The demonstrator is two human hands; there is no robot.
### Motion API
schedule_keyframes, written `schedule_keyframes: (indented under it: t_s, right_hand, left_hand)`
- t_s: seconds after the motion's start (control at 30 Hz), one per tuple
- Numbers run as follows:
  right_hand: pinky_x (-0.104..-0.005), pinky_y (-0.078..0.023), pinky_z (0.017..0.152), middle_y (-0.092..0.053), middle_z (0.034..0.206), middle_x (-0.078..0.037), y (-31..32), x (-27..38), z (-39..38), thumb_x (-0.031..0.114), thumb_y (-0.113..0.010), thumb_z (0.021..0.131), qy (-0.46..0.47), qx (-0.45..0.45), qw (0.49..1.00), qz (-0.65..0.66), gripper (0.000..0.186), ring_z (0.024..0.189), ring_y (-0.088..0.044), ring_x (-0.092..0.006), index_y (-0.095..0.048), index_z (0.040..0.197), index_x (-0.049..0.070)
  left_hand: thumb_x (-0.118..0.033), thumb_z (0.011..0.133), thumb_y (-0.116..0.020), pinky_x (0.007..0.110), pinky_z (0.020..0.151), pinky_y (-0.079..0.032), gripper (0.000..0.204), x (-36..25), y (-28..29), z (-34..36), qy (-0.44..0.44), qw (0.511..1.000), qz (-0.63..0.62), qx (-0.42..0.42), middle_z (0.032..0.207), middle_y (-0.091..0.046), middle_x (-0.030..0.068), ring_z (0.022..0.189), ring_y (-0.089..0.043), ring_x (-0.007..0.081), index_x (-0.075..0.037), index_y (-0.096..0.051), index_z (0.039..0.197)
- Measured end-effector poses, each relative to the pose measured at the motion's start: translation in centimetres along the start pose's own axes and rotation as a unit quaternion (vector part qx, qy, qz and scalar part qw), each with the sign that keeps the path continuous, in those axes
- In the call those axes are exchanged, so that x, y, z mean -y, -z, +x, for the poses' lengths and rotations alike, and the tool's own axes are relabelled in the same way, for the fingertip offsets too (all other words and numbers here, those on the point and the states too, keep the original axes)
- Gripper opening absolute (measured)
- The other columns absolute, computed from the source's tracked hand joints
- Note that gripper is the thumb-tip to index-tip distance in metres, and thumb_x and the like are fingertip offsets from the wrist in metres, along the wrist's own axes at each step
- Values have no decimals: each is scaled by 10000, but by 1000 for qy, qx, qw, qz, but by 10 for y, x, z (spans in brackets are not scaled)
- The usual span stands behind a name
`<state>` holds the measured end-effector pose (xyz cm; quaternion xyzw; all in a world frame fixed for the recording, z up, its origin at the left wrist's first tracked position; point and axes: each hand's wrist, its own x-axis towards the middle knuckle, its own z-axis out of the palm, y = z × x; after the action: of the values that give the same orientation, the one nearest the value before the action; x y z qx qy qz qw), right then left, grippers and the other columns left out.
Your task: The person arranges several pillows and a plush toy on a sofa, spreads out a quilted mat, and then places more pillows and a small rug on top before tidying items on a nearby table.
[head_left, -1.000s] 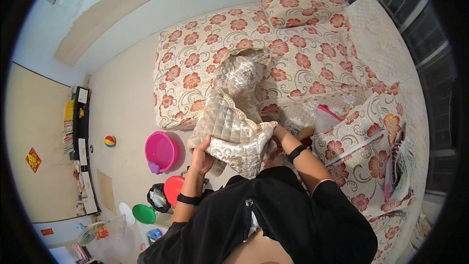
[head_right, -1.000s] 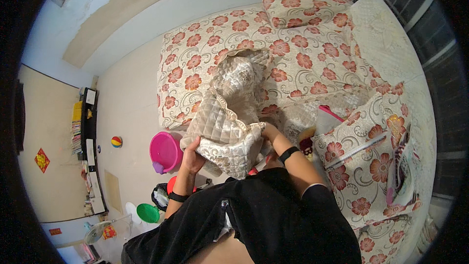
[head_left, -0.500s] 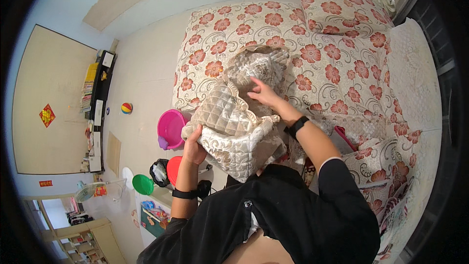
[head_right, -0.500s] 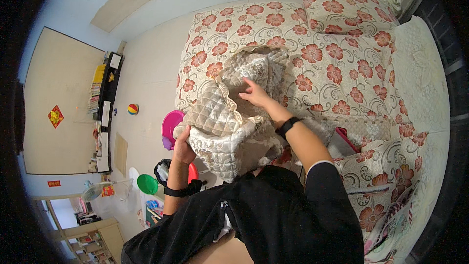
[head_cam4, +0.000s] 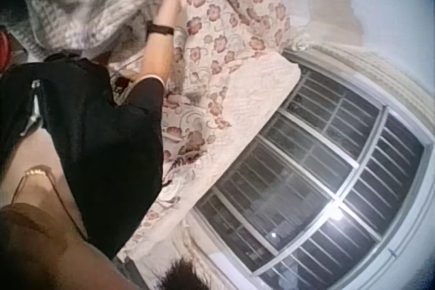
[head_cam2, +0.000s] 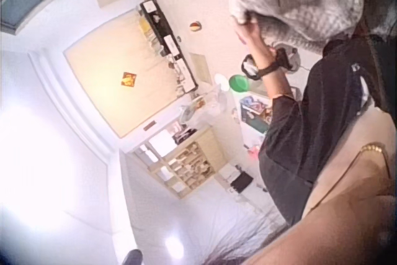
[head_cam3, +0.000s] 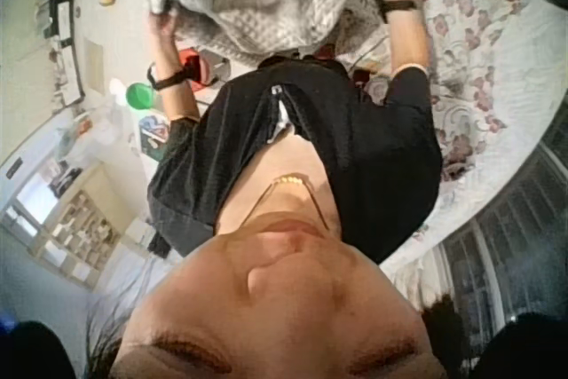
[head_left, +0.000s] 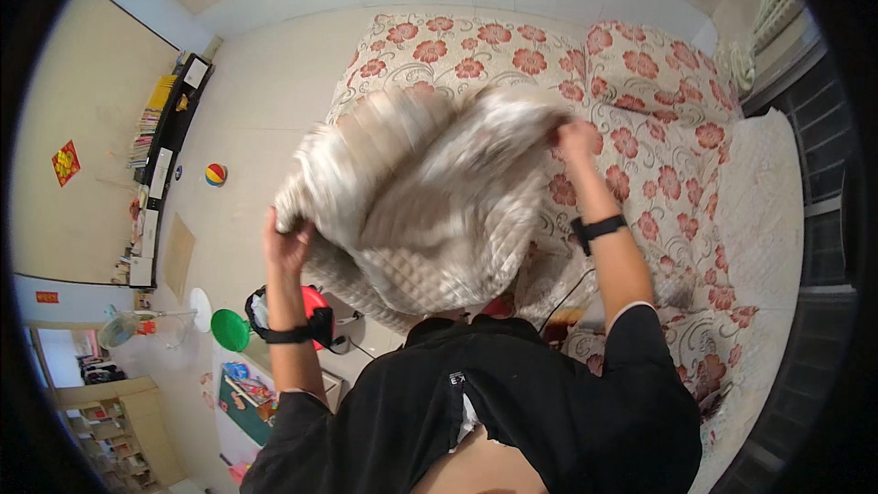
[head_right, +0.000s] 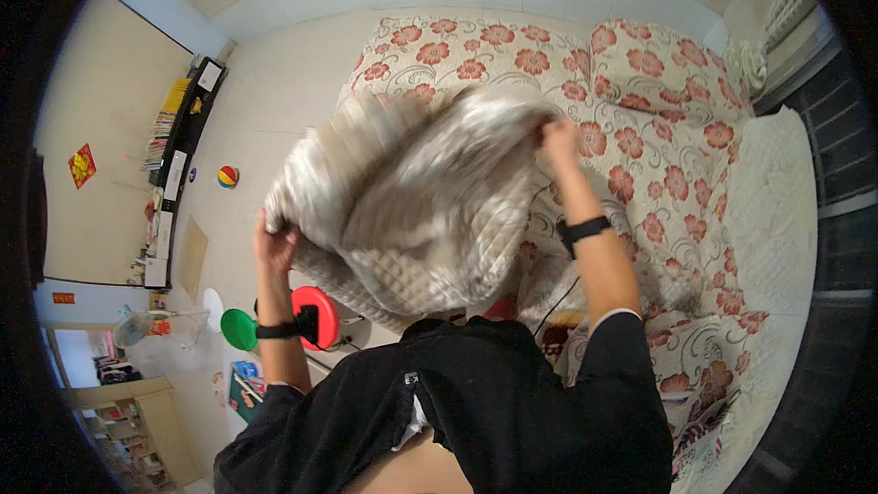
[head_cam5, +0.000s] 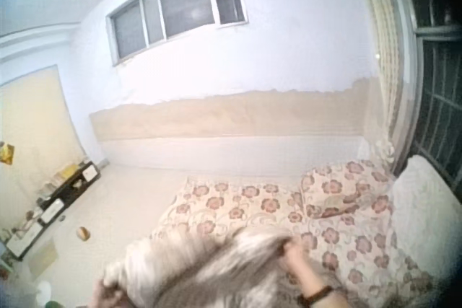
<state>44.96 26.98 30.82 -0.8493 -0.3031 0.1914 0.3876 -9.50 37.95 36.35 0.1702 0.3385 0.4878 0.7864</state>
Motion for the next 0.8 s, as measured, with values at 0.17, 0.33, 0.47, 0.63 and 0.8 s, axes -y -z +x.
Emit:
schedule_keyframes:
  t_s: [0.17, 0.33, 0.47, 0.63, 0.8]
  right_hand:
    - [-233, -413, 534, -576, 765, -19, 135, 67, 0, -33, -457, 800, 140, -290, 903, 285, 277, 575, -490, -92, -603, 1034, -7]
    - [-279, -438, 827, -646, 977, -92, 201, 117, -22, -6, -527, 837, 283, -447, 839, 126, 228, 904, -581, -157, -596, 1053, -28]
    - [-260, -445, 795, -646, 991, -76, 214, 154, -64, -4, -505, 872, 312, -525, 787, 95, 211, 895, -582, -144, -592, 1063, -28]
    - [-293, -456, 792, -611, 999, -116, 248, 159, -78, 19, -529, 871, 304, -644, 697, -82, 210, 908, -570, -186, -573, 1066, -46]
    - [-316, -462, 749, -636, 924, -160, 311, 136, -31, 161, -538, 890, 270, -654, 705, -54, 269, 856, -594, -219, -552, 1055, -51]
  left_hand:
    - [-359, 979, -275, 462, 1029, -358, 524, -48, -67, 75, -73, 996, -38, 40, 1231, -478, 219, 1162, -450, 348, 82, -409, 1226]
    - [-453, 957, -303, 472, 1034, -306, 586, -54, -125, 124, -79, 993, 37, 76, 1308, -415, 198, 1207, -411, 342, 18, -378, 1296]
    - [-477, 944, -334, 473, 1019, -317, 609, -53, -149, 150, -75, 985, 57, 144, 1327, -397, 190, 1217, -400, 334, 5, -360, 1315]
    - [-465, 927, -417, 392, 969, -369, 601, -59, -178, 178, -117, 978, 104, 134, 1257, -473, 158, 1151, -465, 261, 27, -413, 1272]
    - [-434, 925, -454, 331, 923, -407, 581, -48, -234, 174, -210, 943, 195, 167, 1216, -500, 135, 1077, -511, 212, 47, -432, 1250]
